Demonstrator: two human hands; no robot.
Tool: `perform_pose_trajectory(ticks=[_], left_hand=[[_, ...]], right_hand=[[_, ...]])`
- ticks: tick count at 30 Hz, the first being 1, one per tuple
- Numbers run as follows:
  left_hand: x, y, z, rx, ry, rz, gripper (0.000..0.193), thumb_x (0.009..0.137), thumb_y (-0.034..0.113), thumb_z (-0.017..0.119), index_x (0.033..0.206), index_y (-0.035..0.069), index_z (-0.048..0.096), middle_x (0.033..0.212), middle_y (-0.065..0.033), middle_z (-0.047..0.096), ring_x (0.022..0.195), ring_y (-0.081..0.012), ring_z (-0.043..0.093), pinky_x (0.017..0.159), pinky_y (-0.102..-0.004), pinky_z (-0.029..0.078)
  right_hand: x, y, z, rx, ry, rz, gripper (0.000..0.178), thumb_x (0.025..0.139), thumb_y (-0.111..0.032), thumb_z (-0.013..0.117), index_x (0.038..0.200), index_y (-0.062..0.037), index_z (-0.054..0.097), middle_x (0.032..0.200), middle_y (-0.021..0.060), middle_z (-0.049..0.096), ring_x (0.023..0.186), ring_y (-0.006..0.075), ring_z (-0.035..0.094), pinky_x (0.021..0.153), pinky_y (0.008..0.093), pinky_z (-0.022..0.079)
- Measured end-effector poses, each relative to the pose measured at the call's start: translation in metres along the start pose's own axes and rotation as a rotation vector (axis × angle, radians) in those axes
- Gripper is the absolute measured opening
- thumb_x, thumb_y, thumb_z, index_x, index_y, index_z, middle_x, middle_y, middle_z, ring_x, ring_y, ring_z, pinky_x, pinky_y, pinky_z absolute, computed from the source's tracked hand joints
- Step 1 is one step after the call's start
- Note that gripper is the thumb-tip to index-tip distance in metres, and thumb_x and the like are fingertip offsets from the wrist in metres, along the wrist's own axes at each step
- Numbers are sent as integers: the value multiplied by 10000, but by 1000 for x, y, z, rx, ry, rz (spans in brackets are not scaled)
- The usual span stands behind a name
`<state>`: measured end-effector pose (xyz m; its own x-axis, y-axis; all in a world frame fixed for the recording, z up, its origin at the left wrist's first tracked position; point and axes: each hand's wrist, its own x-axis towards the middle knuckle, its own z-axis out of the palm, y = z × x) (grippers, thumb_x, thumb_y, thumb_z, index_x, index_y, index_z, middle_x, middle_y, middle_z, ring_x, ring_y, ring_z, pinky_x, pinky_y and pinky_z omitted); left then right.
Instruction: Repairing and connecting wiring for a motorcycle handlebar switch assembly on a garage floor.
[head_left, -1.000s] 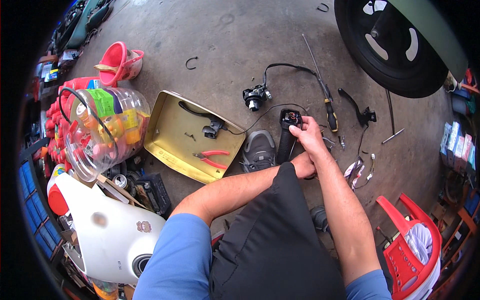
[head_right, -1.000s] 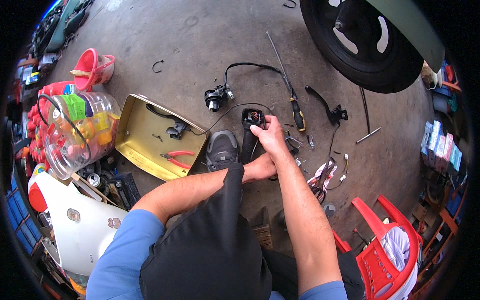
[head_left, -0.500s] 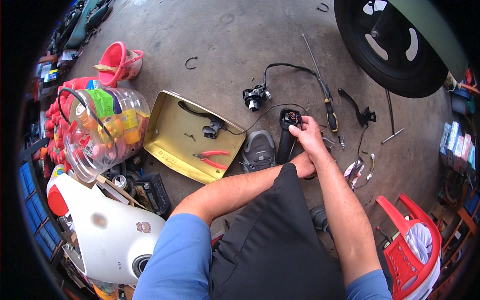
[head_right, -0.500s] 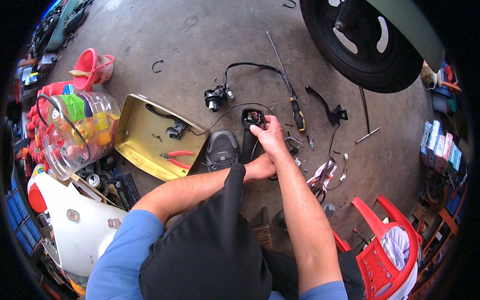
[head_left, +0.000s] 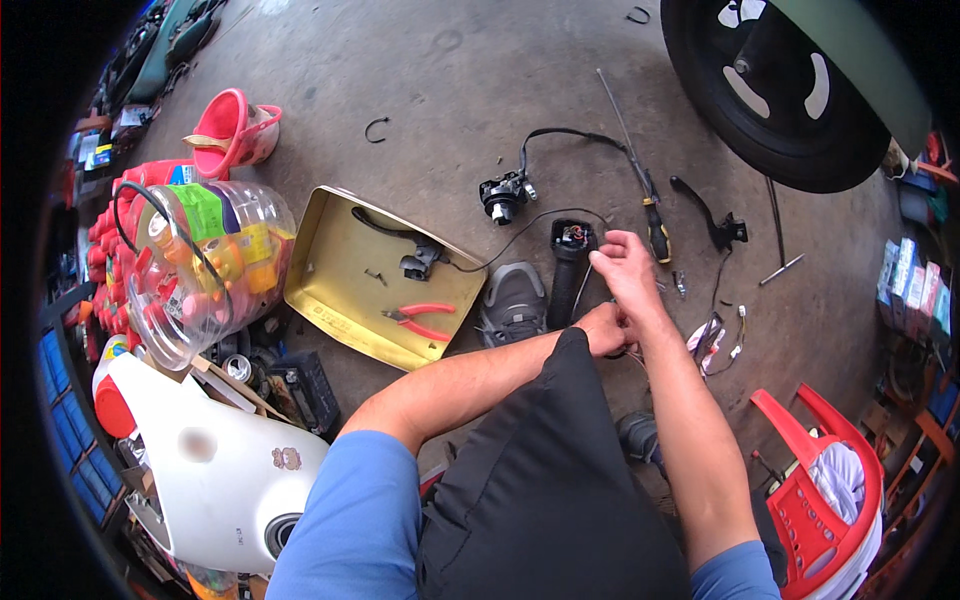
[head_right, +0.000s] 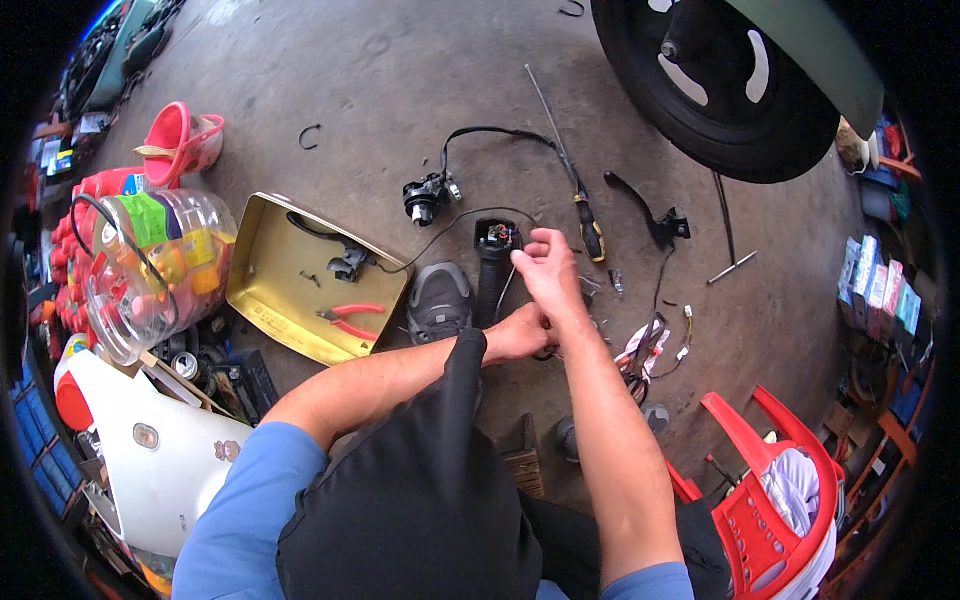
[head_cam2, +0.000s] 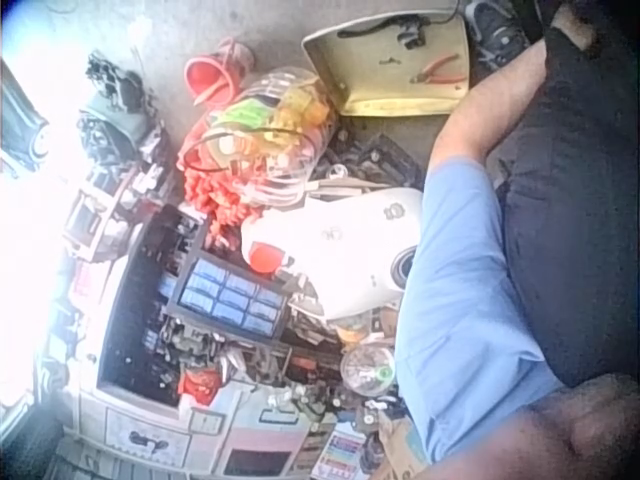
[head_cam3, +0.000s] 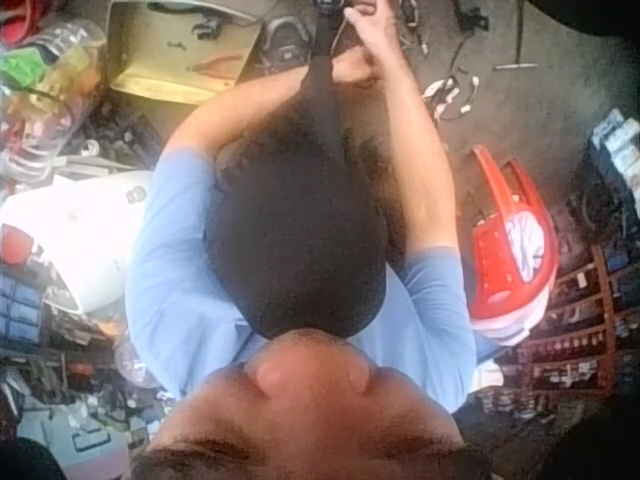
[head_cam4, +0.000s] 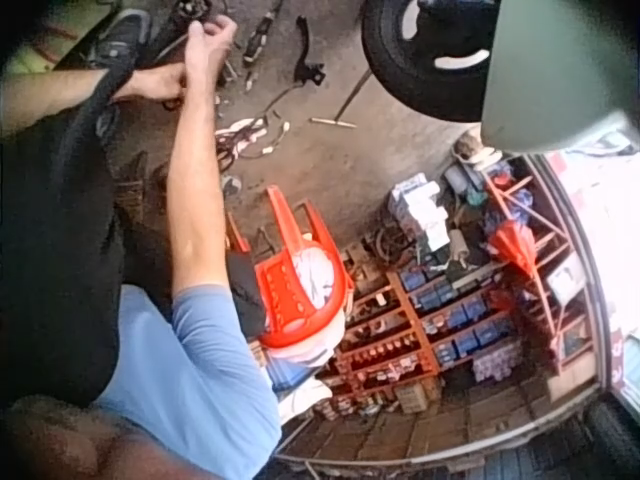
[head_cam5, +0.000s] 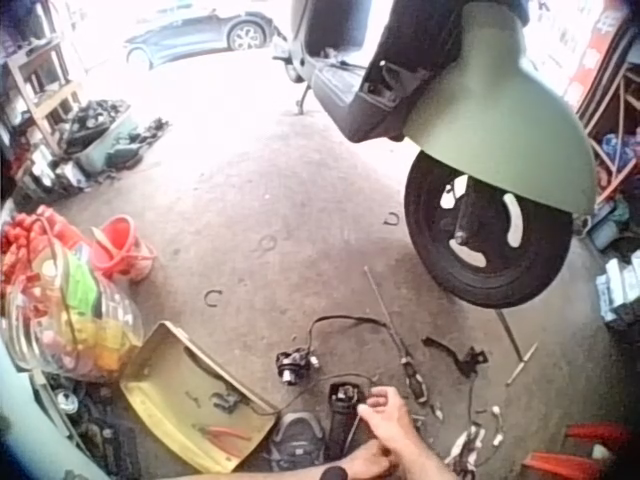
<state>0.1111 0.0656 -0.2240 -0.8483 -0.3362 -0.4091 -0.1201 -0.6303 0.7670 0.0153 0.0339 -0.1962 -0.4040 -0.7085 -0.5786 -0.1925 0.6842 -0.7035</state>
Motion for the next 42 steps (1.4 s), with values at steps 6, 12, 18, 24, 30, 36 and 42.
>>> perform_pose_trajectory(ticks=[6,12,18,24,30,36,42], left_hand=[[-2,6,-2,-86,-56,-273,147,908,161,602,888,17,584,770,-30,637,640,-74,526,569,-226,411],[-3,3,-4,-26,-58,-219,148,927,171,592,930,24,594,816,-34,655,708,-77,563,651,-226,464],[-5,14,-3,-62,-40,-250,150,936,185,581,908,41,609,829,-17,661,698,-62,565,650,-210,461],[-5,17,-4,-48,-41,-281,148,945,214,576,936,67,595,871,-12,671,723,-61,579,664,-209,442],[-5,23,-2,-31,-35,-305,146,945,213,575,938,68,589,891,-20,677,729,-58,581,658,-207,435],[-6,23,-3,-45,-35,-292,148,948,215,571,947,67,584,895,-21,677,732,-57,581,661,-206,433],[-6,22,-4,-82,-23,-279,150,951,187,557,934,46,605,894,-26,678,745,-68,592,687,-216,460]], right_hand=[[-35,33,-85,275,200,12,318,871,-53,597,1167,25,513,995,86,591,864,151,608,762,265,515],[-104,129,-177,151,465,194,299,866,-78,584,1141,27,533,938,71,626,811,120,612,647,227,465],[-162,211,-177,-63,494,337,211,813,-48,594,1017,4,608,828,60,657,709,126,620,659,263,502],[-166,217,-141,-412,524,357,218,760,-61,642,961,-6,579,884,146,645,866,296,634,803,386,491],[-158,238,-138,-508,539,364,226,767,-87,640,955,-10,542,895,161,613,883,331,607,796,430,472],[-157,232,-139,-500,594,339,223,816,-215,628,782,-3,569,755,194,619,774,374,609,728,453,475],[-174,210,-153,-305,646,376,260,846,-265,660,797,-27,566,692,131,634,654,252,621,634,367,476]])
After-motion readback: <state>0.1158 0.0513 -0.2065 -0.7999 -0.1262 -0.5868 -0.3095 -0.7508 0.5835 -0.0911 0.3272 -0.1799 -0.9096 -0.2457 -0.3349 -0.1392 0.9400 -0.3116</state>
